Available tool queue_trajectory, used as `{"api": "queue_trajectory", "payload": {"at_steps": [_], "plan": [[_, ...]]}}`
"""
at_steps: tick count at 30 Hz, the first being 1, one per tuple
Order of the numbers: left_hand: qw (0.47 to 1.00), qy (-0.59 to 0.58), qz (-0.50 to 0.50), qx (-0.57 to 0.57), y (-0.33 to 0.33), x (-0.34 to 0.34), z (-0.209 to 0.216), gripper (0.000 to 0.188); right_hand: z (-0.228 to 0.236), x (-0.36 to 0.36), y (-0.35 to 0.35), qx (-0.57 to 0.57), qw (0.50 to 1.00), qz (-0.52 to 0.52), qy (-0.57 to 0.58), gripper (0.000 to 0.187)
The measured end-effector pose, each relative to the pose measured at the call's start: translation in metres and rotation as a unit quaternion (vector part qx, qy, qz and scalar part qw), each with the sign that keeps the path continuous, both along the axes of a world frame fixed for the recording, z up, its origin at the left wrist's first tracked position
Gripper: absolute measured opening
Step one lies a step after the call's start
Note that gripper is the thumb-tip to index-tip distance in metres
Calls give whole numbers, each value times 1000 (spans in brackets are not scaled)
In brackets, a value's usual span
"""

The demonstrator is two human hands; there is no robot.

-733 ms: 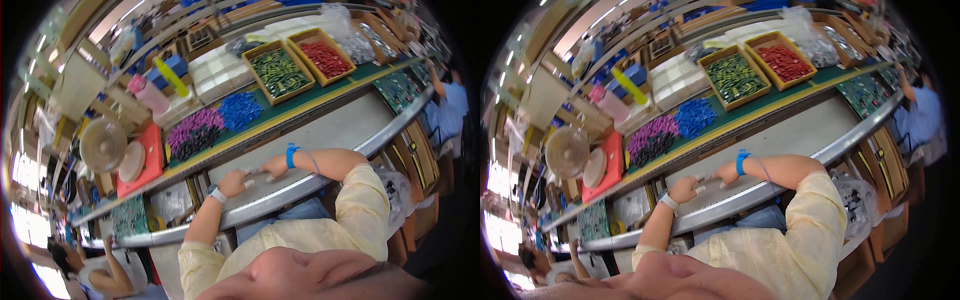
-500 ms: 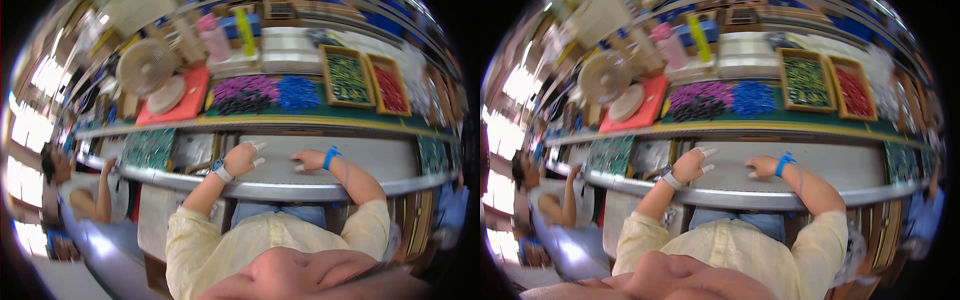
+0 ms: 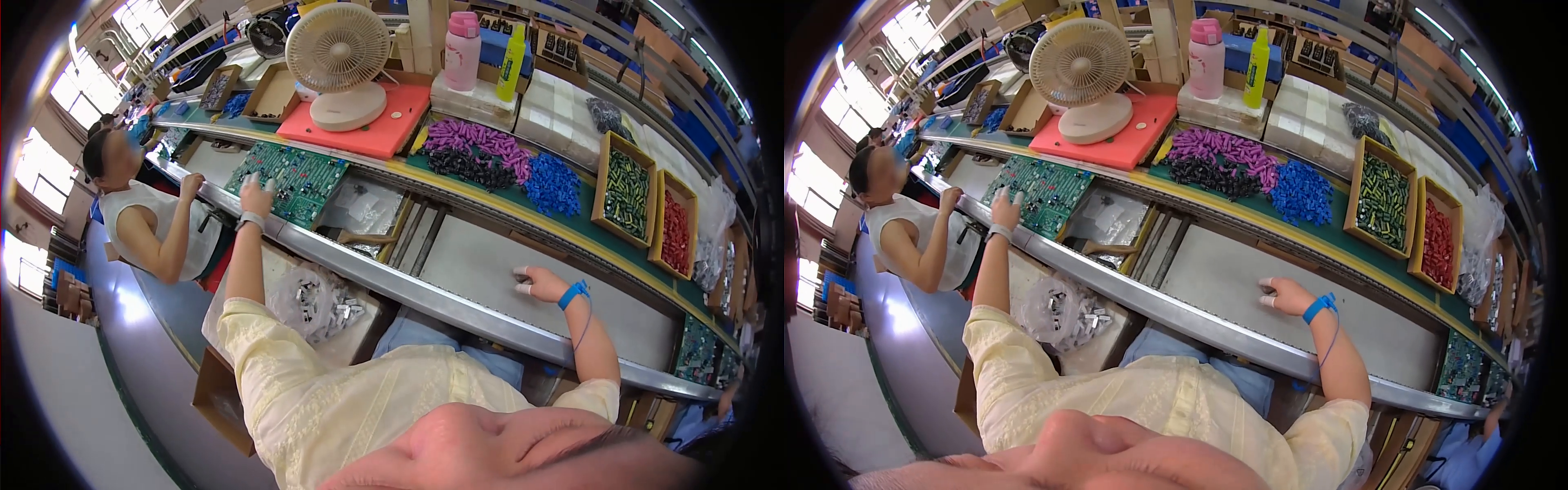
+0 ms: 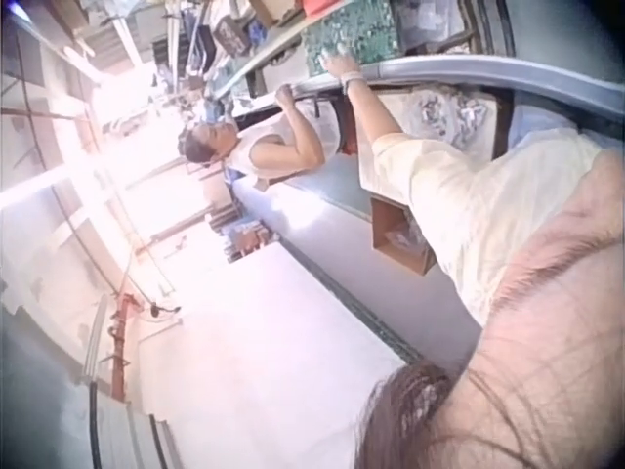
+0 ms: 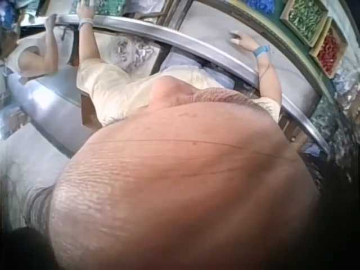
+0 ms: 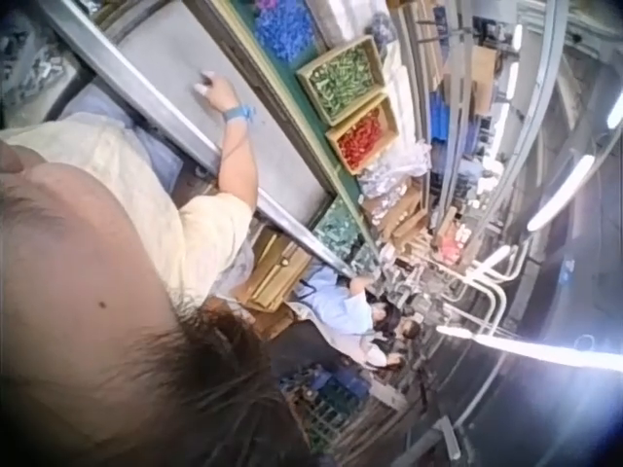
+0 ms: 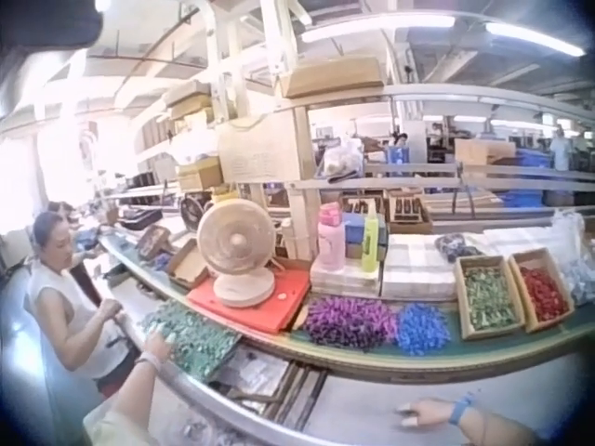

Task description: The person assembles circuit boards on an assembly line by taking electronic components from trays and bags, inserting them into each board by hand, and sliding the boards down the conveyor.

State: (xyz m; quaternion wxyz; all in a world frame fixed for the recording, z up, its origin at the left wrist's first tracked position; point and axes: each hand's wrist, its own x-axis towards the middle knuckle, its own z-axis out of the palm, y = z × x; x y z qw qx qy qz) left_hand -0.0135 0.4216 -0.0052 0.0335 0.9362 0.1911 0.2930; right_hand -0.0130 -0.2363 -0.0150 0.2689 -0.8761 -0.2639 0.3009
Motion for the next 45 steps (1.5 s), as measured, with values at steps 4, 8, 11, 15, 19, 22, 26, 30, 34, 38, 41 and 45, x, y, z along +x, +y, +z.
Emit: {"api": "queue_trajectory", "payload": {"at_steps": [4, 8, 11, 15, 19, 22, 26, 30, 34, 38, 41, 45], "plan": [[974, 109, 193, 49, 158, -76, -42, 42, -5, 12, 15, 35, 999, 1, 30, 45], [966, 44, 178, -182, 107, -36, -33, 42, -14, 8, -1, 17, 995, -81, 53, 45], [977, 59, 156, -132, 108, -24, -39, 40, -14, 7, -5, -4, 995, -93, 46, 45], [976, 184, 108, -44, 138, 4, -66, 34, -21, 5, -11, -8, 998, -63, -17, 46], [942, 274, 79, 177, 241, -16, -102, 38, -38, 17, -11, -17, 999, -17, -43, 50], [871, 317, 73, 368, 211, 57, -102, 36, -34, 26, 9, -46, 998, -2, -38, 52], [792, 421, -35, 441, 159, 19, -107, 27, -31, 14, -10, -48, 996, -70, -23, 50], [679, 565, -23, 468, 97, 6, -46, 27, -35, 11, -16, -53, 996, -74, -21, 50], [800, 488, -54, 345, 116, -8, -40, 25, -38, 18, -7, -61, 997, -41, -29, 50], [912, 357, -117, 163, 86, -14, -48, 28, -48, 22, -9, -75, 996, -34, -32, 49], [958, 244, -149, 19, 47, -27, -45, 33, -42, 19, -11, -61, 996, -23, -53, 48], [968, 74, -158, -178, 15, -51, -44, 41, -31, 18, -10, -76, 996, 2, -46, 48]]}}
